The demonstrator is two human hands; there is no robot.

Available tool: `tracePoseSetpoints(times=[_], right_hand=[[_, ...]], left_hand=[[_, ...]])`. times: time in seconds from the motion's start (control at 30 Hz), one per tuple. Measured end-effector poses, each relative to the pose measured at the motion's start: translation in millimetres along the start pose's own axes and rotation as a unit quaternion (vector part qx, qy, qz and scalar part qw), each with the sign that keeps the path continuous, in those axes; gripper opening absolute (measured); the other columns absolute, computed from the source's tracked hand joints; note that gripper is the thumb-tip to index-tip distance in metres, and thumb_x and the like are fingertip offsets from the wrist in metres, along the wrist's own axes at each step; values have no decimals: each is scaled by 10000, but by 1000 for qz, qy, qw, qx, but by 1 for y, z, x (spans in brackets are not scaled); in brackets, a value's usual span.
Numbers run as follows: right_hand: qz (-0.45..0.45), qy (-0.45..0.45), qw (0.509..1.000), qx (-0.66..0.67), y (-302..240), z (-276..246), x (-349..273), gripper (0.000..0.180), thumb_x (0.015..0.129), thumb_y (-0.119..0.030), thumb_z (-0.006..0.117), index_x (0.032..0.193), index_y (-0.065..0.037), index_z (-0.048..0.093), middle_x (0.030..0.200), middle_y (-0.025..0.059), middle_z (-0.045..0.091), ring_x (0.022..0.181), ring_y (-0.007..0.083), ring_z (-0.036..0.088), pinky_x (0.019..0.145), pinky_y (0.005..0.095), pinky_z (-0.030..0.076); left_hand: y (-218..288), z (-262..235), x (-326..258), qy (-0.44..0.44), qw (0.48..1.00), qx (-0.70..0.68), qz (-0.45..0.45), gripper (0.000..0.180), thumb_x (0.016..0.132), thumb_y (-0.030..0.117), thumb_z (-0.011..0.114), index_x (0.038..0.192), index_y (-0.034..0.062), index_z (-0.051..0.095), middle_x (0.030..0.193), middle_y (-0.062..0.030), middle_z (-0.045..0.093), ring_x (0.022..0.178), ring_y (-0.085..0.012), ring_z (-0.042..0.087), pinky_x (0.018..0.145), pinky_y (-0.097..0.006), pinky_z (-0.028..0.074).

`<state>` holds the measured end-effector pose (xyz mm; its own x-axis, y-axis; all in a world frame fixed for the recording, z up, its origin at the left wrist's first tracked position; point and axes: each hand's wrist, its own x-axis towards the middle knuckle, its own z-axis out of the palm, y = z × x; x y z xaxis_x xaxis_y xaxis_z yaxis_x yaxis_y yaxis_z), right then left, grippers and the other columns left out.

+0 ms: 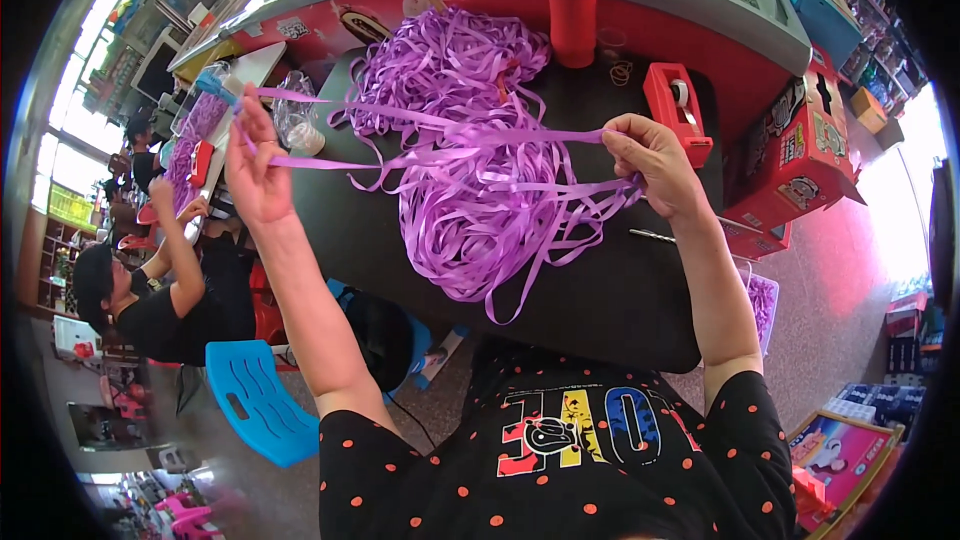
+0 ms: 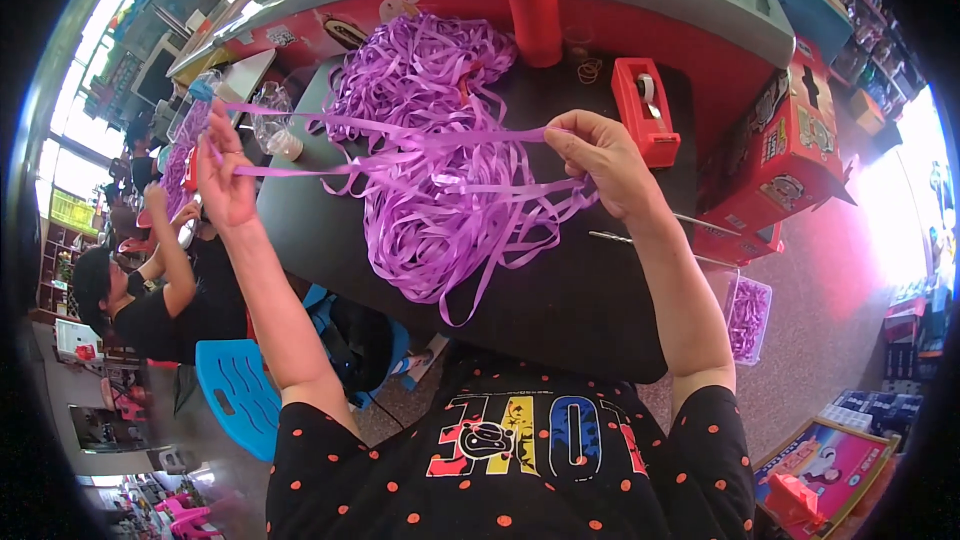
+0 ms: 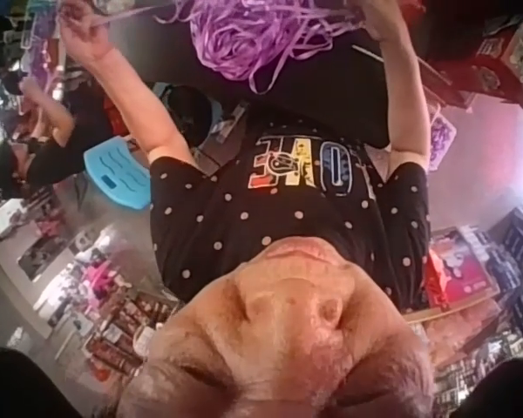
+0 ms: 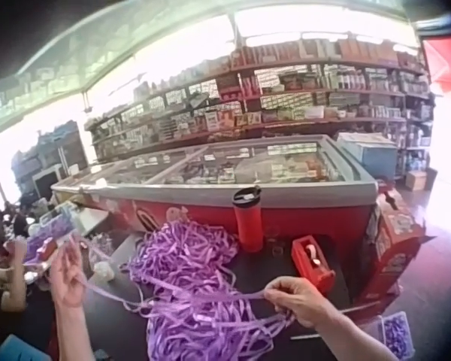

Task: Wrapping purple ribbon around two parallel sticks to create multi-loop bows.

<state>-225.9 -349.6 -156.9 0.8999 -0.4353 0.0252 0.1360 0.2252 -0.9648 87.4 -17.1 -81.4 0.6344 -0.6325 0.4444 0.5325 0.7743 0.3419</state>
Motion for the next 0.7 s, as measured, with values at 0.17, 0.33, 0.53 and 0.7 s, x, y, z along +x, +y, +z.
tracePoseSetpoints(times=[0.17,0.33,0.53,0.7], right_hand=[[7,73,997,-10,14,-9,2,118,899,-167,635,916,-51,633,700,-67,490,603,13,413,548,169,344],[-60,126,986,89,22,-18,8,118,908,-163,621,916,-45,622,708,-60,490,594,12,399,539,173,334],[-113,70,987,86,15,-8,2,122,922,-153,598,955,-36,616,747,-54,522,621,5,408,553,168,332],[-128,7,991,-49,15,23,-3,139,909,-134,613,969,-9,620,767,-52,547,704,15,465,612,173,381]], left_hand=[[29,9,2,-16,999,-10,49,466,990,98,382,1406,-38,223,1436,-231,349,1221,-240,514,361,-151,323],[63,13,7,-22,994,18,109,490,986,98,398,1422,-21,209,1435,-209,365,1209,-244,524,367,-156,300],[33,22,18,20,991,124,42,475,991,78,370,1417,-55,208,1441,-231,343,1217,-243,518,371,-149,321],[-6,75,42,-52,986,156,13,469,975,56,386,1400,-69,232,1436,-238,342,1248,-251,488,377,-142,328]])
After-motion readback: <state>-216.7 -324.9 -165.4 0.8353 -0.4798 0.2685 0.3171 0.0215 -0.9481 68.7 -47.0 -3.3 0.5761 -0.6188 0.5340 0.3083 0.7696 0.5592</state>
